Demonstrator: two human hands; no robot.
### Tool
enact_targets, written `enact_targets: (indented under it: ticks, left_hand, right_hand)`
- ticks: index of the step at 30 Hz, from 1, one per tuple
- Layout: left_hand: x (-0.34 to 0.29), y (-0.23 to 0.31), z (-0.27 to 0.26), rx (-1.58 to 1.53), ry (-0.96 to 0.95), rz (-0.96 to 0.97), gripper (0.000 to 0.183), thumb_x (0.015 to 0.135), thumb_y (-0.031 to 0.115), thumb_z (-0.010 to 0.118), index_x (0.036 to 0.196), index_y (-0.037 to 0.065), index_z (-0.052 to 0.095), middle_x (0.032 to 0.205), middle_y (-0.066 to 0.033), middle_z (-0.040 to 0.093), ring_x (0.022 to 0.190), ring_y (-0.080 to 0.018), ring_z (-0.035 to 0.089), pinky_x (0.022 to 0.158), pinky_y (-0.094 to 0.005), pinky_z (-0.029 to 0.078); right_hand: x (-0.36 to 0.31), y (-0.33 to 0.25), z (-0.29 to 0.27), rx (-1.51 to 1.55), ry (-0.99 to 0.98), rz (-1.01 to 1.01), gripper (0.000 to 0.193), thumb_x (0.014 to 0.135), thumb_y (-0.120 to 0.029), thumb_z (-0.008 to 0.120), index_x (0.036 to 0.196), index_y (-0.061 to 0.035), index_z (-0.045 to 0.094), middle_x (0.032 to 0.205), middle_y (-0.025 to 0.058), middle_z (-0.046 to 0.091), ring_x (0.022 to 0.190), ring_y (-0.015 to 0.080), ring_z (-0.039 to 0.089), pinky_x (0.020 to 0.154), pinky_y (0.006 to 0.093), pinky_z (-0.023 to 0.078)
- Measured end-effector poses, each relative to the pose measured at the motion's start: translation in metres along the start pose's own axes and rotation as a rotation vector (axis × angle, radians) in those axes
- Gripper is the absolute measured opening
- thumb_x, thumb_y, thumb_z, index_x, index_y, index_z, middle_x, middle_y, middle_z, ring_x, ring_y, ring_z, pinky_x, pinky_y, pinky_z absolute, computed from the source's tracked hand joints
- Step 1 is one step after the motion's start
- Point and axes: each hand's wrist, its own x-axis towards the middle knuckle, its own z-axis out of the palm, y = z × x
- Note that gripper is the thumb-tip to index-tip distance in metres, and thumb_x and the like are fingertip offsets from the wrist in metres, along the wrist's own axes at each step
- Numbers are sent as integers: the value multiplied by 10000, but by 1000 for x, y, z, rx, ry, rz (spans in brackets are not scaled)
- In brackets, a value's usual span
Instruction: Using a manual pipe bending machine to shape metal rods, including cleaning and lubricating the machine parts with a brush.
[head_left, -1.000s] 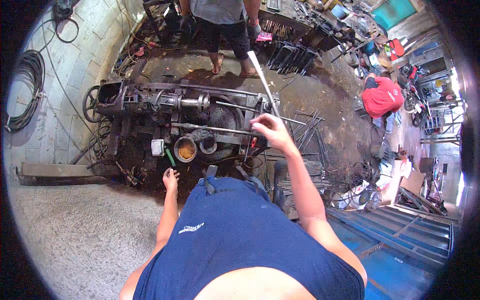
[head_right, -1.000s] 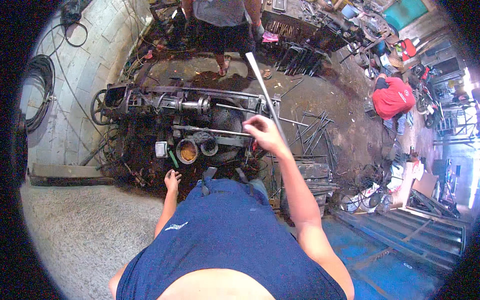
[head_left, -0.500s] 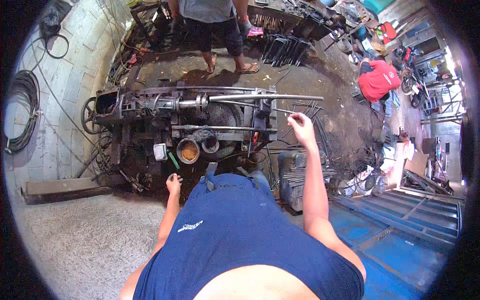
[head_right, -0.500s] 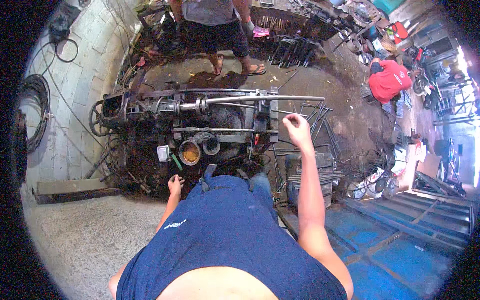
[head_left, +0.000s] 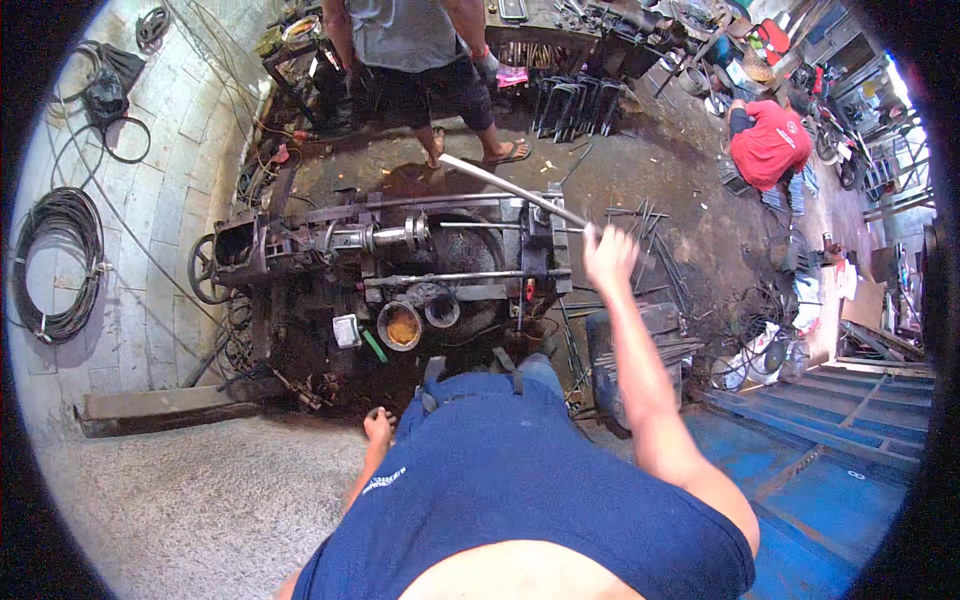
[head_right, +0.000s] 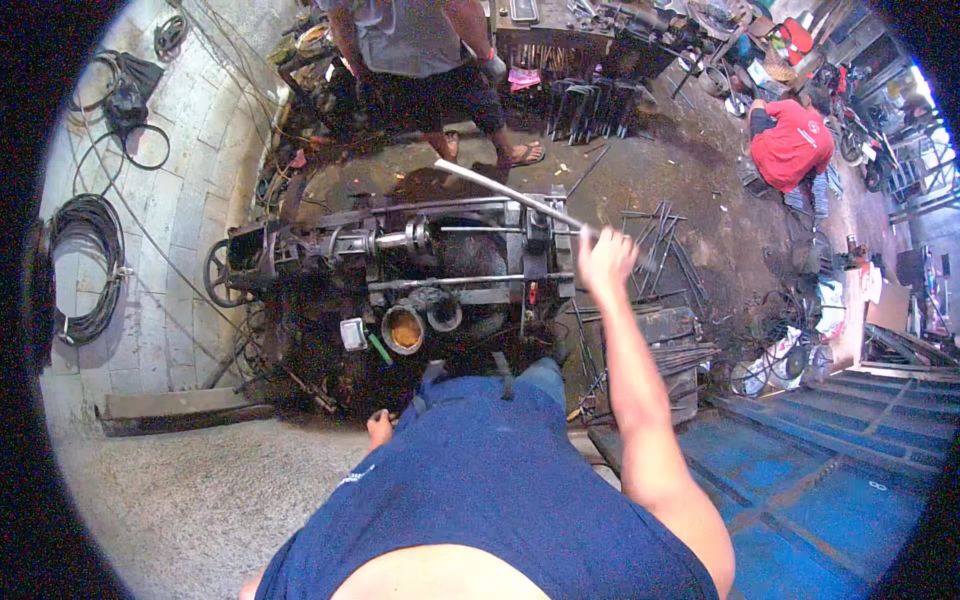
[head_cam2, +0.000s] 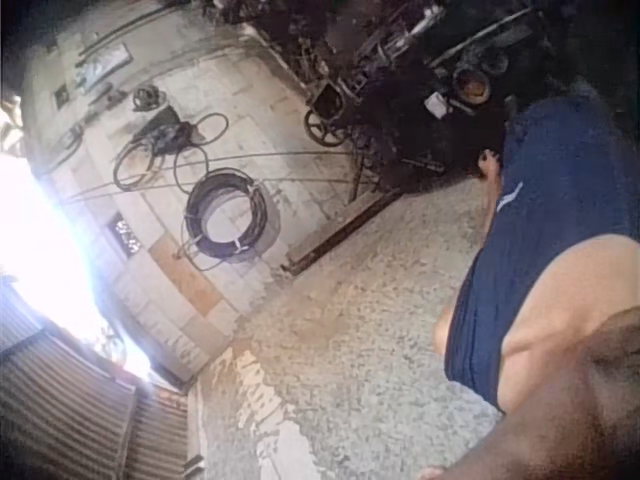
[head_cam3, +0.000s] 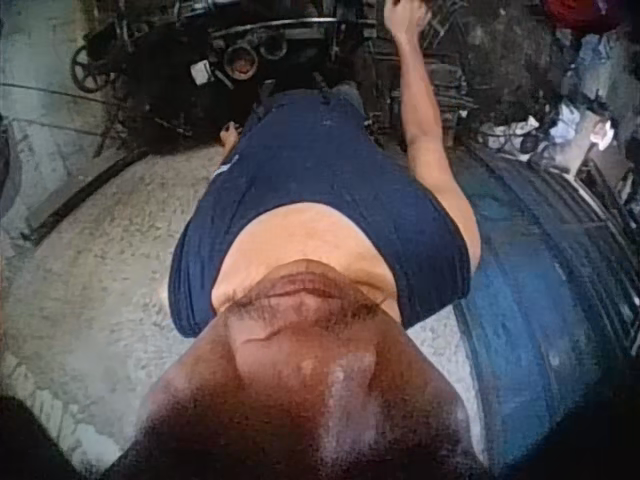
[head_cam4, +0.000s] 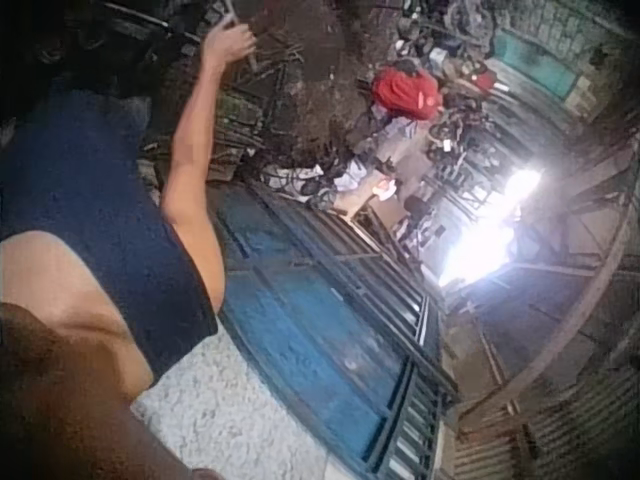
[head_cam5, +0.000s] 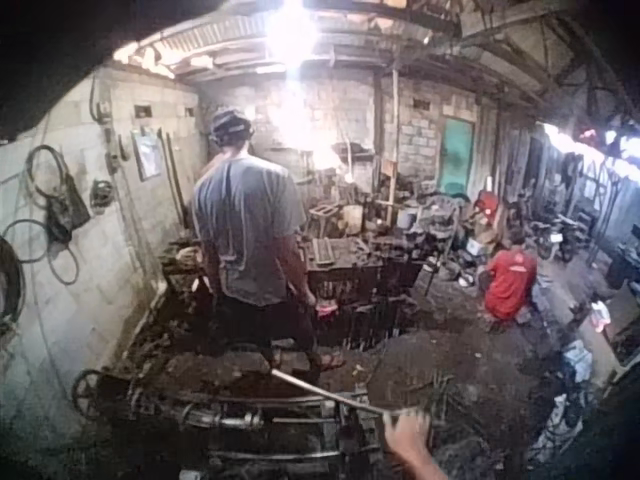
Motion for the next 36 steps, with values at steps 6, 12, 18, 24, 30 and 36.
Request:
enact_targets:
  ticks: [6, 12, 18, 24, 30, 36]
  left_hand:
    - [-7, 0, -5, 270, -47, 49, 227, 921, 198, 565, 1028, -1, 584, 812, -91, 644, 610, -172, 629, 473, -302, 464]
    - [-3, 88, 39, 333, -126, 409, 298, 913, 184, 561, 1082, -58, 607, 874, -130, 663, 766, -171, 647, 712, -302, 530]
    - [-63, 268, 145, 440, -124, 1148, 244, 901, 151, 567, 1035, -38, 642, 1026, -181, 664, 974, -276, 639, 867, -350, 477]
    - [-116, 410, 272, 507, -187, 1759, 235, 827, 96, 622, 1048, 17, 610, 1043, -177, 600, 988, -344, 569, 876, -403, 457]
    - [-82, 481, 380, 1473, -355, 1890, 272, 909, 261, 488, 1056, 67, 610, 747, -117, 620, 692, -335, 616, 680, -473, 498]
    - [-59, 486, 417, 1461, -310, 1844, 528, 929, 349, 395, 571, 36, 625, 648, -214, 624, 644, -382, 625, 654, -478, 491]
  right_hand:
    - [-110, -90, -80, 823, -982, -772, 521, 877, -462, 569, 1170, -32, 599, 1110, 171, 646, 1030, 293, 619, 877, 392, 479]
    - [-98, -64, -35, 1113, -1035, -349, 375, 931, -331, 560, 1090, 3, 619, 926, 100, 659, 836, 138, 615, 779, 299, 502]
    - [-57, 65, 25, 2057, -344, 1088, 533, 838, -434, 586, 1195, -51, 488, 1098, 128, 594, 990, 285, 585, 891, 493, 441]
    - [-6, 105, 39, 2486, 164, 866, 323, 897, -407, 516, 861, -87, 511, 876, 100, 570, 958, 272, 564, 871, 460, 436]
    - [25, 94, 59, 2763, 257, 765, 495, 938, -335, 445, 514, -167, 252, 440, -14, 215, 412, 152, 237, 584, 351, 319]
    - [20, 101, 63, 2797, 284, 694, 485, 901, -285, 484, 510, -171, 220, 430, -21, 204, 422, 149, 219, 572, 344, 304]
